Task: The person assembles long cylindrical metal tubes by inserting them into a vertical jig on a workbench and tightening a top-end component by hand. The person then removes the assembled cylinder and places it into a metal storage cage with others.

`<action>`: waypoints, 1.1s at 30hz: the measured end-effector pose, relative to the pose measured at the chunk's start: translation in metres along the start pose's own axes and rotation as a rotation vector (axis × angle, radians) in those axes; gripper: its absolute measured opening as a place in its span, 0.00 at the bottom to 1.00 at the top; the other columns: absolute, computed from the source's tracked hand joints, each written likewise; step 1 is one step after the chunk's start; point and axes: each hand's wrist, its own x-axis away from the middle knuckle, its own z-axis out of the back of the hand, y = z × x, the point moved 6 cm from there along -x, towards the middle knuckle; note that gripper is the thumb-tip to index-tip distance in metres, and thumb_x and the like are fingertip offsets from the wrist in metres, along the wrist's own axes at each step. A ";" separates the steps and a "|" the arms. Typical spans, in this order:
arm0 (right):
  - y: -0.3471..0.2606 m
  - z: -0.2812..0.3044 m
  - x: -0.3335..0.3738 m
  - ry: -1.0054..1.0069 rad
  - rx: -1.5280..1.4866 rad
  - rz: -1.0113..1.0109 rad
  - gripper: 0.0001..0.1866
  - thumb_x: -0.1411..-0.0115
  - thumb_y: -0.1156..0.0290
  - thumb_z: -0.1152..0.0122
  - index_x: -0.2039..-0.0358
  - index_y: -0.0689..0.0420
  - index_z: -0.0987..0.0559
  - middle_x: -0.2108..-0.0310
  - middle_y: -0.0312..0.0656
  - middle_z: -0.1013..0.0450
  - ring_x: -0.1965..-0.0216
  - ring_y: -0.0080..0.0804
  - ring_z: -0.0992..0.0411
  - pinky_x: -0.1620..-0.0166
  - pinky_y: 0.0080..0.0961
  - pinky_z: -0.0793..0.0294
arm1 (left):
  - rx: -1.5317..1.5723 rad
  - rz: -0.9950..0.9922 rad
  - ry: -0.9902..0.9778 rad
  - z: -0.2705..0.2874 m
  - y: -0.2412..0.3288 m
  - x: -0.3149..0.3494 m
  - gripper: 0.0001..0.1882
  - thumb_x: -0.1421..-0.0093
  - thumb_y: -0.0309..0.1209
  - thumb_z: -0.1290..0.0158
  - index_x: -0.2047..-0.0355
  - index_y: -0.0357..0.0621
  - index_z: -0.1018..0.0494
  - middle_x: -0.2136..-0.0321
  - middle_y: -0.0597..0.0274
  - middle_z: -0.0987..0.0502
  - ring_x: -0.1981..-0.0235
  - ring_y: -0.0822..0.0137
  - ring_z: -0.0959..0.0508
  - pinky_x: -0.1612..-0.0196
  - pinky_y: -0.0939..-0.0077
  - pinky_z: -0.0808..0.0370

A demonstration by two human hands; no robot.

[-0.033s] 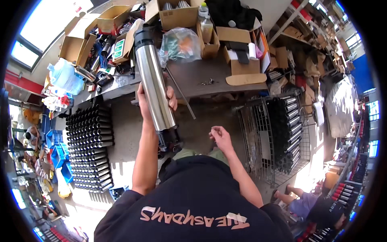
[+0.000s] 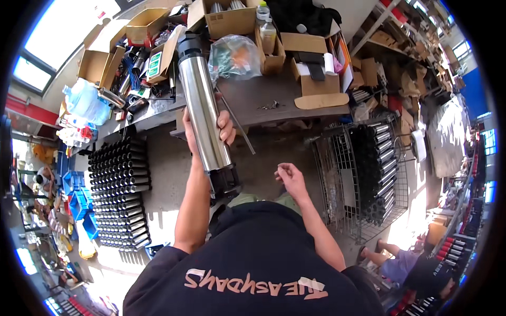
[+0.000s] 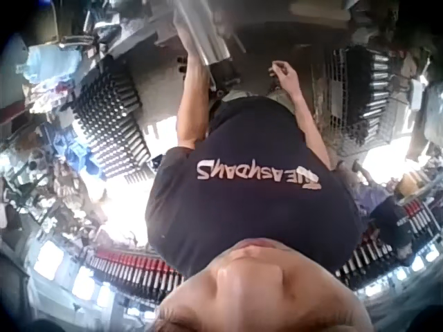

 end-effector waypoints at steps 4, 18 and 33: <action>-0.063 0.046 0.022 -0.115 -0.132 0.083 0.16 0.31 0.67 0.42 0.47 0.61 0.27 0.58 0.42 0.21 0.59 0.27 0.23 0.54 0.25 0.23 | 0.015 0.084 -0.154 -0.031 -0.090 -0.036 0.39 0.33 0.61 0.62 0.33 0.45 0.43 0.74 0.57 0.34 0.80 0.63 0.32 0.76 0.66 0.33; 0.053 0.395 0.116 0.689 -0.558 -0.258 0.28 0.56 0.58 0.19 0.61 0.66 0.16 0.68 0.38 0.20 0.70 0.25 0.25 0.67 0.26 0.25 | -1.416 0.609 0.170 0.003 -0.274 -0.041 0.23 0.29 0.45 0.54 0.45 0.39 0.30 0.67 0.57 0.20 0.72 0.66 0.20 0.71 0.71 0.22; 0.188 0.640 0.098 1.407 0.395 -0.308 0.26 0.46 0.53 0.30 0.52 0.57 0.21 0.54 0.51 0.21 0.51 0.48 0.23 0.48 0.38 0.25 | -1.557 0.738 0.890 0.284 -0.157 0.139 0.22 0.35 0.39 0.45 0.48 0.34 0.27 0.71 0.52 0.20 0.77 0.63 0.22 0.78 0.70 0.27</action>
